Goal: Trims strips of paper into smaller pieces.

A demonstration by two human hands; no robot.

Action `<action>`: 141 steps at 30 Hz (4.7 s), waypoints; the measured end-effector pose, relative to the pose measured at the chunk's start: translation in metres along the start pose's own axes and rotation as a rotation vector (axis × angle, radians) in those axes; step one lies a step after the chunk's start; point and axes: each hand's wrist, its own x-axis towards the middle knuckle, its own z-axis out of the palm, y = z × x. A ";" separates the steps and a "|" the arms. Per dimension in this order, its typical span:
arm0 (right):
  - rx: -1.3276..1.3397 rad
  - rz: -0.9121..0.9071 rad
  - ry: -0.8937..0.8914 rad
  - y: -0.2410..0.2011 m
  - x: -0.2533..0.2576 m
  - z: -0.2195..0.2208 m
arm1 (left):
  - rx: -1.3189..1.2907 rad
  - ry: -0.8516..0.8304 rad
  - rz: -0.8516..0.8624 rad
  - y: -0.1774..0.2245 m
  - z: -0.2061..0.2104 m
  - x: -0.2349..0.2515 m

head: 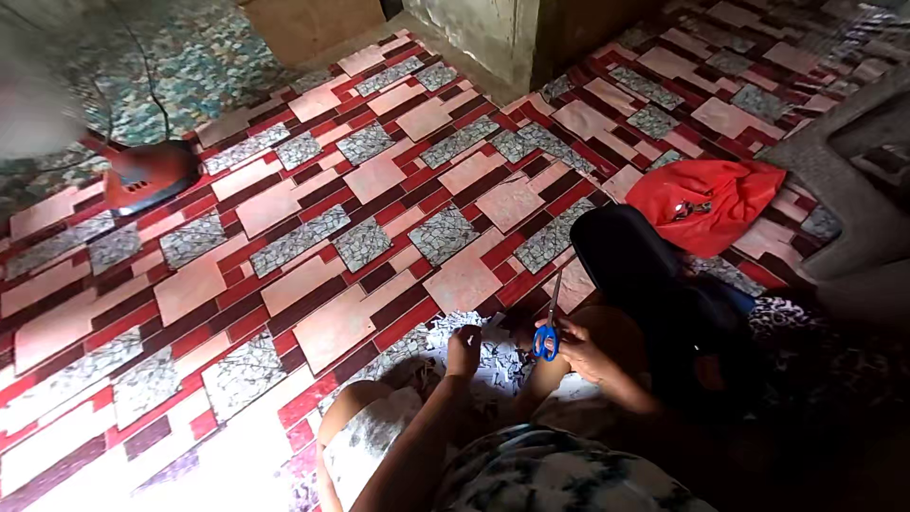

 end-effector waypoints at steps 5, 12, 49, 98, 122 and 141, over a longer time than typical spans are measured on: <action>-0.037 0.018 -0.119 0.019 0.019 -0.005 | 0.447 -0.076 -0.080 0.030 0.015 0.036; 0.079 0.139 0.002 0.004 0.023 -0.002 | 0.628 -0.115 -0.235 0.042 0.030 0.058; -0.739 0.279 -0.320 0.063 0.036 0.059 | -0.786 0.116 -0.223 -0.062 -0.017 -0.047; -0.764 0.399 -0.464 0.061 0.041 0.062 | -0.623 0.013 -0.322 -0.052 -0.018 -0.047; -0.738 0.361 -0.388 0.059 0.038 0.061 | -0.612 -0.087 -0.371 -0.052 -0.026 -0.053; -0.754 0.387 -0.454 0.061 0.041 0.061 | -0.712 -0.094 -0.389 -0.051 -0.021 -0.050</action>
